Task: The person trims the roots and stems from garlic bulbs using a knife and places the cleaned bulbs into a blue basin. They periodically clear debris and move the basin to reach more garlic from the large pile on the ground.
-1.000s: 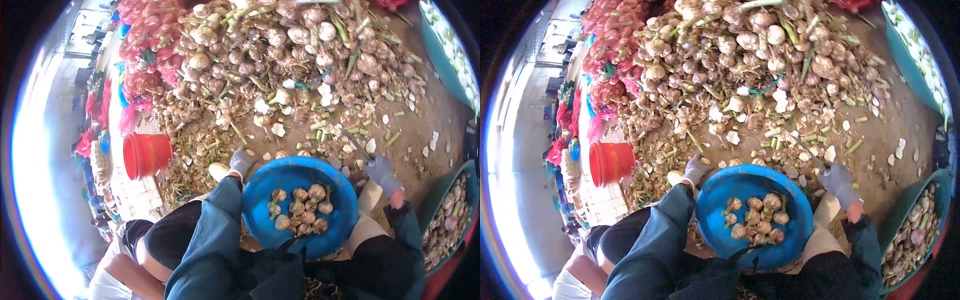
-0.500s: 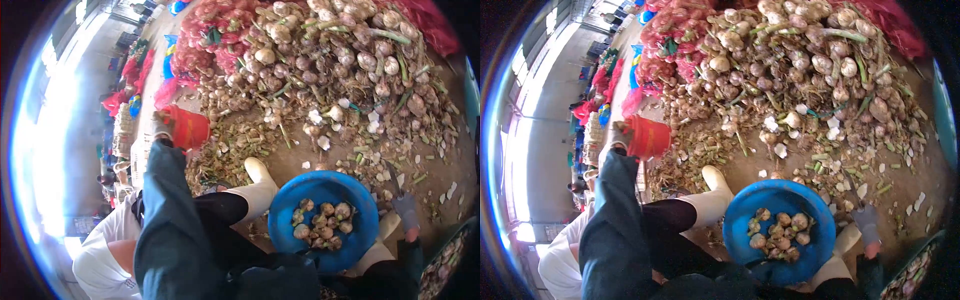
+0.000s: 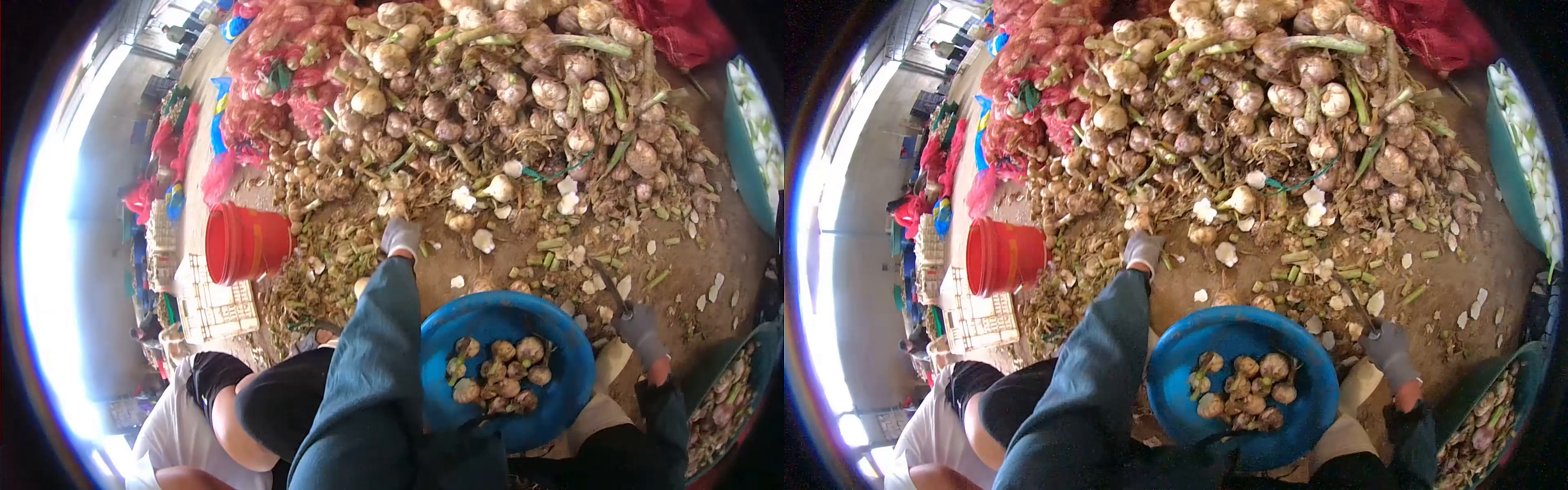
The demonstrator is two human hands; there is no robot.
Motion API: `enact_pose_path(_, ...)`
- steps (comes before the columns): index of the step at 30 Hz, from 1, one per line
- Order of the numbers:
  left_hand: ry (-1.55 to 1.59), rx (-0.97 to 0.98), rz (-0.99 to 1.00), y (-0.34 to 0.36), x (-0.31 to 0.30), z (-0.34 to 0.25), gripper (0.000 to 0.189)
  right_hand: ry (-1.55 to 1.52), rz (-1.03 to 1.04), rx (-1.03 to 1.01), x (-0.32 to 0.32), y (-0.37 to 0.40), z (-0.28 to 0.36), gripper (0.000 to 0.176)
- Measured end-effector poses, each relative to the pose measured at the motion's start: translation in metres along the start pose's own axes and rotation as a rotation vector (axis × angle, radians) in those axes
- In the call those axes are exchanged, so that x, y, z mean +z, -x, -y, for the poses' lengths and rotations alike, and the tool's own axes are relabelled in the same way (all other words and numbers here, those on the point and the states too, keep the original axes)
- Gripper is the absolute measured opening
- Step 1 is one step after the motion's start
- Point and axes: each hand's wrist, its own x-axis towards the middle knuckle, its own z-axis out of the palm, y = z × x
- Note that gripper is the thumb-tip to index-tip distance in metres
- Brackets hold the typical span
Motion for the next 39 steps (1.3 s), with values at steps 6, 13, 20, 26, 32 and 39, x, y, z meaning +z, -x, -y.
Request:
enact_pose_path(6, 1.115, -0.233, 0.414, -0.002, 0.032, 0.003, 0.027, -0.123, 0.059, -0.06, -0.009, -0.003, 0.029, 0.041)
enact_pose_path(13, 0.995, 0.585, 0.985, 0.158, -0.012, -0.079, 0.043, -0.107, 0.049, -0.287, -0.026, -0.023, 0.088, 0.038)
enact_pose_path(20, 0.287, 0.854, 0.658, 0.216, -0.013, -0.124, 0.059, -0.137, 0.003, -0.249, -0.031, 0.006, 0.102, 0.039)
enact_pose_path(26, 0.909, 0.818, 0.804, 0.164, 0.078, -0.093, 0.037, -0.169, -0.318, -0.518, -0.036, 0.022, 0.102, 0.026)
enact_pose_path(32, -0.359, 1.41, 0.193, 0.187, 0.027, -0.088, 0.024, -0.059, -0.312, -0.653, -0.051, 0.042, 0.12, 0.021)
enact_pose_path(39, 0.755, 0.726, 0.765, 0.214, 0.027, -0.089, 0.03, -0.151, -0.398, -0.589, -0.034, 0.019, 0.105, 0.019)
